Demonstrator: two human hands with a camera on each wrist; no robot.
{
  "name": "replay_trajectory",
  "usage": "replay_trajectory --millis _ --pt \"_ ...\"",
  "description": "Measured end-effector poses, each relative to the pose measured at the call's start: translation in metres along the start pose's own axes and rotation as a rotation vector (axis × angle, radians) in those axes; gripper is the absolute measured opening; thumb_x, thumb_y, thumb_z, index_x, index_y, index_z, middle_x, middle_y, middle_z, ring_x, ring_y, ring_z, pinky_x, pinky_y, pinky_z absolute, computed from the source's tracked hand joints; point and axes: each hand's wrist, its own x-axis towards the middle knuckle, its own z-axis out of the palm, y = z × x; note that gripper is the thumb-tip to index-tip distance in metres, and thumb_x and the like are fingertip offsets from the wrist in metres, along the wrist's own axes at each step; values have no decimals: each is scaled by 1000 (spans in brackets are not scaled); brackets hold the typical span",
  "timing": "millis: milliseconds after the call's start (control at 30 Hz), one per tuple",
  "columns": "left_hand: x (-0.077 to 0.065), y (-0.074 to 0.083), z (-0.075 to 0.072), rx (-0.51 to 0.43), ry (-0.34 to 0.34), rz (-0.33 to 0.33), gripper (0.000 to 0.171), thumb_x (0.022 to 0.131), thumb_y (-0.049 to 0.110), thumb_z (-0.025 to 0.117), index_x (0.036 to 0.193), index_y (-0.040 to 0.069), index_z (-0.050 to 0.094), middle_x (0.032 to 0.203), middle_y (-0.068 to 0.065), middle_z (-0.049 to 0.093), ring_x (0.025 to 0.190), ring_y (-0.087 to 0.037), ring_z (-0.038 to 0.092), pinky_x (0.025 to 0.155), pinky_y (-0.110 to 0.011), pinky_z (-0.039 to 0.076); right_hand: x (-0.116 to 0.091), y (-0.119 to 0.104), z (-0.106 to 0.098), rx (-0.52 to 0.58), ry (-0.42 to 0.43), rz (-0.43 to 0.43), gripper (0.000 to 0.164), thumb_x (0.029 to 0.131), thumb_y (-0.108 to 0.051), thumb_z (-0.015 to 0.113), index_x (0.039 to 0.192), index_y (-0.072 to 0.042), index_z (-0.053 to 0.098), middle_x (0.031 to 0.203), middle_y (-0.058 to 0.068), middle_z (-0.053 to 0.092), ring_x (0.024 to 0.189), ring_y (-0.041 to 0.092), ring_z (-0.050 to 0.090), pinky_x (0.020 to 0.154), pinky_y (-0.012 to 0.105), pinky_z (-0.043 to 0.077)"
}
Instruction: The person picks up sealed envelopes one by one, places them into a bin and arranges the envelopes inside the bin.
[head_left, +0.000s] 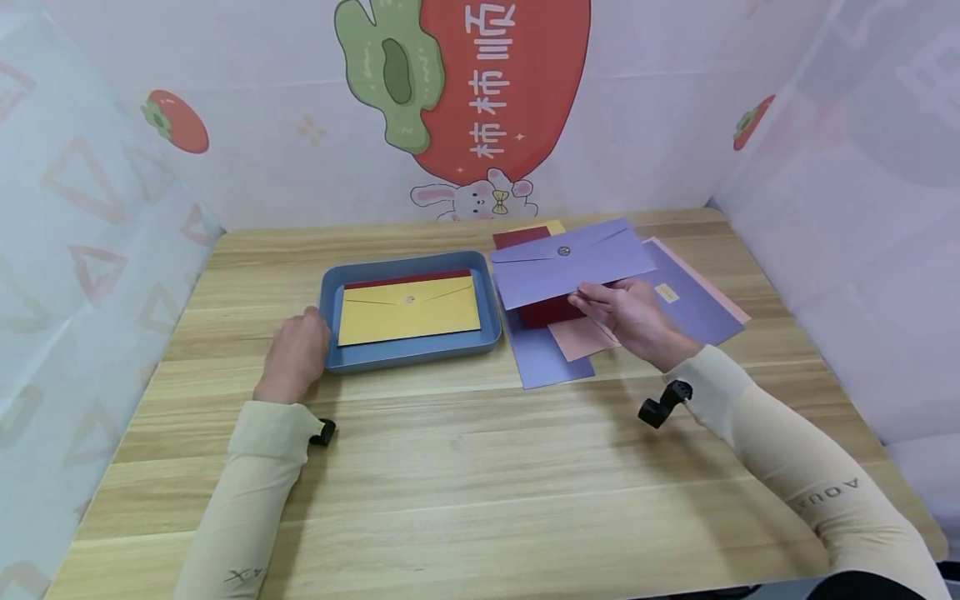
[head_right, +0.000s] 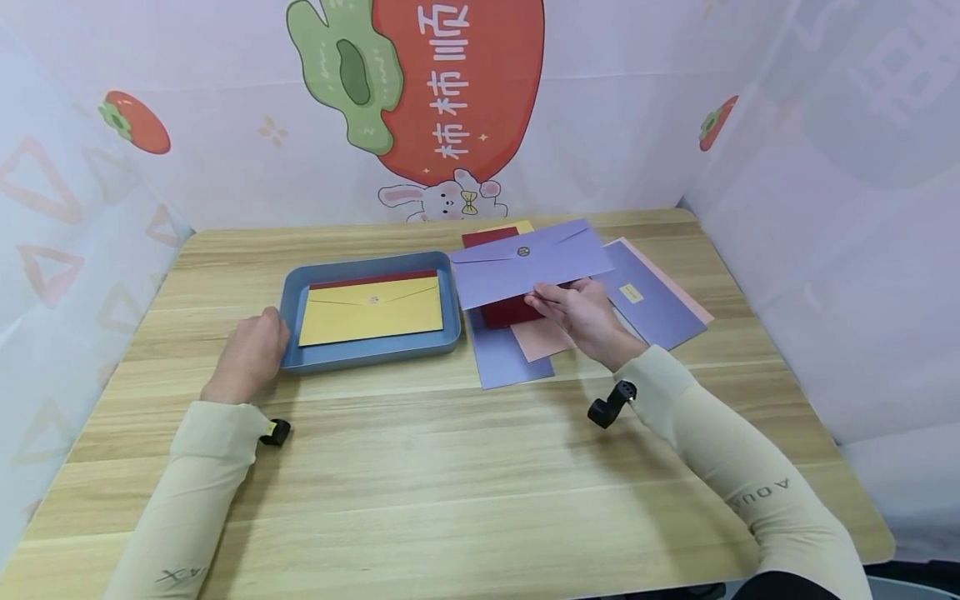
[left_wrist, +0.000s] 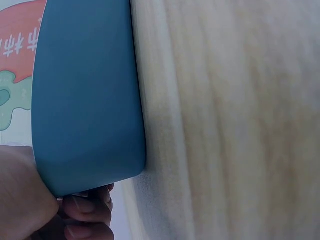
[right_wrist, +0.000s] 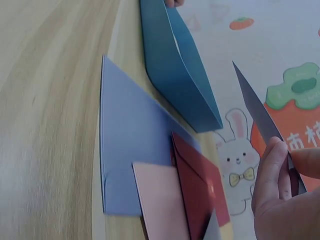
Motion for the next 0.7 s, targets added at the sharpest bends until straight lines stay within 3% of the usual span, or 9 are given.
replay_trajectory --millis 233,467,700 --pt "-2 2 -1 7 -8 -3 30 110 6 39 116 -21 50 93 -35 61 74 -35 61 64 -44 55 6 15 18 -28 -33 -30 6 101 -1 67 104 -1 72 94 7 79 87 13 79 88 21 60" --pt "-2 2 0 6 -6 1 29 110 5 38 115 -21 50 92 -35 61 73 -35 61 64 -45 55 10 26 38 -81 -64 -60 24 102 -2 66 126 0 61 100 3 79 88 10 79 88 21 60" --pt "-1 0 0 4 -5 7 28 109 5 38 114 -20 50 92 -35 61 73 -35 60 64 -45 55 13 35 58 -60 -109 -75 22 102 1 64 124 0 60 99 5 79 86 12 79 85 22 61"
